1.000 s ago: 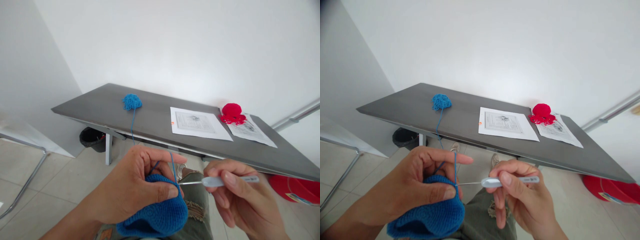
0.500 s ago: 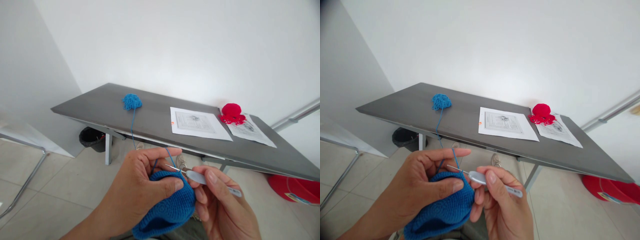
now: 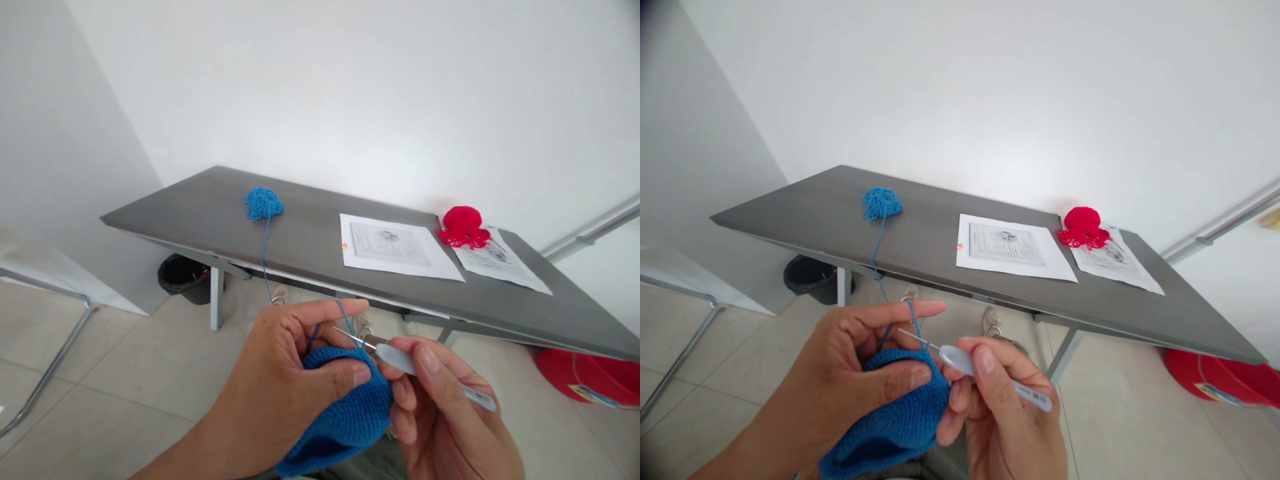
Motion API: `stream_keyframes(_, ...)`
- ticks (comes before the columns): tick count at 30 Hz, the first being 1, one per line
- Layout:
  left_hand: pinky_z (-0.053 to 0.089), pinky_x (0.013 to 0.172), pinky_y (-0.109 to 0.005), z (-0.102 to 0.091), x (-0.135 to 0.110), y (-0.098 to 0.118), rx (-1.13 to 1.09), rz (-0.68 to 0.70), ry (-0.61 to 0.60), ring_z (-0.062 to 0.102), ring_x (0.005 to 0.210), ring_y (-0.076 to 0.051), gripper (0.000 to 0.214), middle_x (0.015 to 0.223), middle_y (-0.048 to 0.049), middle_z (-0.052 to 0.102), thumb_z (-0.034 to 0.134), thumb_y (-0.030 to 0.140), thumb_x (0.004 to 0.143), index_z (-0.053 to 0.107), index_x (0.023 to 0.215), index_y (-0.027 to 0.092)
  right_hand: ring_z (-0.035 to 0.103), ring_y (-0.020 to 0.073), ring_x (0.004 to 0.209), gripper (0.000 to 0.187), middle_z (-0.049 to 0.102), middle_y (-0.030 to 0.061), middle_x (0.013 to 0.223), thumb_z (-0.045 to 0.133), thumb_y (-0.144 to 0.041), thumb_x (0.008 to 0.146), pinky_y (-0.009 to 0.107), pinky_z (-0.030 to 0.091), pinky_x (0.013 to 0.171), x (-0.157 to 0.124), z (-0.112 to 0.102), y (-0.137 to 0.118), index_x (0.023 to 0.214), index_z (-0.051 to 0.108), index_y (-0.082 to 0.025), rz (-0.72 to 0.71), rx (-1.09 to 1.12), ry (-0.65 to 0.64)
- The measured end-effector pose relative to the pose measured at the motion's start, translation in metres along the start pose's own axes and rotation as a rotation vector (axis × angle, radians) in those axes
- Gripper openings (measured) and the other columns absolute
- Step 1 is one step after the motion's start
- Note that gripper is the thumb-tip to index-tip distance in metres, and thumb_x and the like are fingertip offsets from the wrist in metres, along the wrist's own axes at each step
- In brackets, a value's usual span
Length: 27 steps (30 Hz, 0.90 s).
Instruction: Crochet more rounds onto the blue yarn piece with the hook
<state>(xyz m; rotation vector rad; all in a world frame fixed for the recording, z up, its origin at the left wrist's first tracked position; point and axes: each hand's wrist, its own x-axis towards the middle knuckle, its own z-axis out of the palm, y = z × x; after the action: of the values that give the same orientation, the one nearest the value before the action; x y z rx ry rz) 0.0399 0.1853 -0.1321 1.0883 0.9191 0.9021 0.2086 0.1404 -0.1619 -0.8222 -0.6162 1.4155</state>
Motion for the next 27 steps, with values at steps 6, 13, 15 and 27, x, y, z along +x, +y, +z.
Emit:
stream_keyframes(6,0.055,0.063,-0.017,0.007,-0.005,0.004,0.05,0.1,0.089,0.072,0.064,-0.011,0.044,0.069,0.0056,0.081,0.086,0.014,0.075,0.084,0.118,0.023,0.074,0.0123,0.049,0.014,0.078,0.0029,0.065,0.085,-0.034,0.089,0.015,0.061,0.05,-0.002,-0.001,-0.001,0.095,0.087,-0.022,-0.09,-0.066,-0.011)
stream_keyframes(13,0.056,0.065,-0.018,0.015,-0.009,0.007,0.094,0.122,0.172,0.072,0.063,-0.011,0.04,0.068,0.0063,0.08,0.08,0.015,0.079,0.086,0.117,0.025,0.076,0.0152,0.052,0.011,0.079,0.0035,0.066,0.082,-0.032,0.092,0.02,0.065,0.053,-0.004,-0.003,0.002,0.096,0.087,-0.024,-0.15,-0.115,-0.045)
stream_keyframes(15,0.056,0.066,-0.019,0.018,-0.011,0.008,0.066,0.12,0.207,0.071,0.063,-0.011,0.043,0.067,0.0064,0.079,0.081,0.016,0.077,0.085,0.12,0.024,0.076,0.0154,0.052,0.011,0.08,0.0038,0.066,0.082,-0.032,0.092,0.02,0.065,0.053,-0.005,-0.004,0.002,0.096,0.087,-0.023,-0.15,-0.119,-0.047)
stream_keyframes(27,0.057,0.063,-0.023,0.023,-0.01,0.006,0.159,0.16,0.349,0.068,0.06,-0.014,0.057,0.066,0.0045,0.075,0.082,0.024,0.08,0.077,0.136,0.02,0.072,0.014,0.052,0.009,0.083,0.0047,0.082,0.084,-0.027,0.09,0.024,0.061,0.049,-0.012,0.007,0.014,0.098,0.088,-0.029,-0.515,-0.38,0.174)
